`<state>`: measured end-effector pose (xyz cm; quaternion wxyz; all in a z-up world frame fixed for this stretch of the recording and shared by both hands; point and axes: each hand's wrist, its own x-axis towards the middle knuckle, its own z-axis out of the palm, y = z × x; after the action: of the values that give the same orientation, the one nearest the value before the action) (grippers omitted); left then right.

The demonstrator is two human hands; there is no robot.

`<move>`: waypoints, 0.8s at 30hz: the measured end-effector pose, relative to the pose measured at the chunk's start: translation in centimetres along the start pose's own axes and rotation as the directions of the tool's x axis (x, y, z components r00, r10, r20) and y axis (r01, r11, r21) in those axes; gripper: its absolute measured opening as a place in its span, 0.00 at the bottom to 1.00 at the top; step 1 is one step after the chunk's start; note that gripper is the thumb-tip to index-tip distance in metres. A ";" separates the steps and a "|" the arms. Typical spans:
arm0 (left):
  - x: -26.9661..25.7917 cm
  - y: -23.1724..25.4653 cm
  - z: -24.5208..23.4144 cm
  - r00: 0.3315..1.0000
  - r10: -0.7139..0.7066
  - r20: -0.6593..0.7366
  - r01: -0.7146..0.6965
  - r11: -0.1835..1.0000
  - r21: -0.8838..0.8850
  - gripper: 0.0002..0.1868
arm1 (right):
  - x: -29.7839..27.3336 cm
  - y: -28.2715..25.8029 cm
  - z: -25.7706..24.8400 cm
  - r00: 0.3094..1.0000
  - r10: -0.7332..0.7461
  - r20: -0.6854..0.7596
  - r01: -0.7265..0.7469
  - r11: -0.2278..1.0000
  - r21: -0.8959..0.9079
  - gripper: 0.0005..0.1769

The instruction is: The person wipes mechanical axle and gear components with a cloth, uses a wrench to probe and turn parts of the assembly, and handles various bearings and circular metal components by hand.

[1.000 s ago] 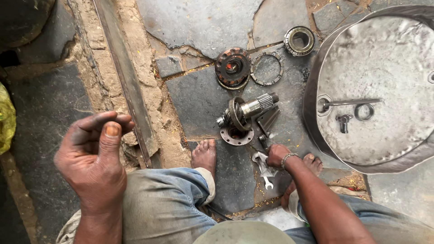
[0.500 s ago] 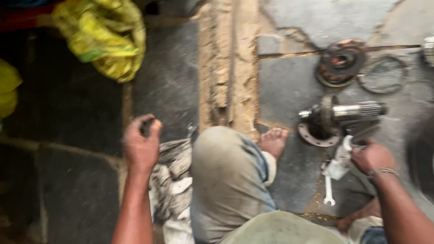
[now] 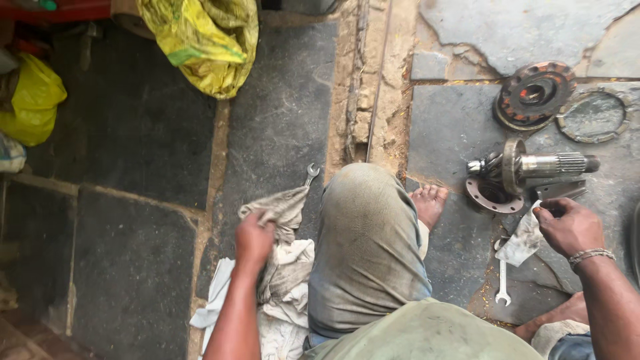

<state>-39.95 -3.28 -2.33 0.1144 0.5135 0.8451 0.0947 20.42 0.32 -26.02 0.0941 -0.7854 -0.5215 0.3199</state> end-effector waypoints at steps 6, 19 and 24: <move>2.3 4.6 -11.1 0.886 -0.042 -0.463 -0.291 0.727 -0.622 0.18 | -2.0 -5.0 -5.3 0.967 -0.066 -0.246 0.091 0.992 0.093 0.17; -10.4 26.9 -20.9 0.539 0.572 -0.619 -0.826 0.214 -0.521 0.26 | -19.3 -34.8 -18.4 0.529 -0.822 0.212 0.395 0.459 0.796 0.60; -12.1 28.1 -18.4 0.539 0.718 -0.441 -0.773 0.212 -0.598 0.36 | -20.4 -34.2 -18.8 0.484 -0.820 0.306 0.220 0.452 0.865 0.57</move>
<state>-16.10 -2.03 24.23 0.2232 0.7546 0.3768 0.4886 0.68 0.87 13.32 0.2964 -0.2644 -0.5738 0.7162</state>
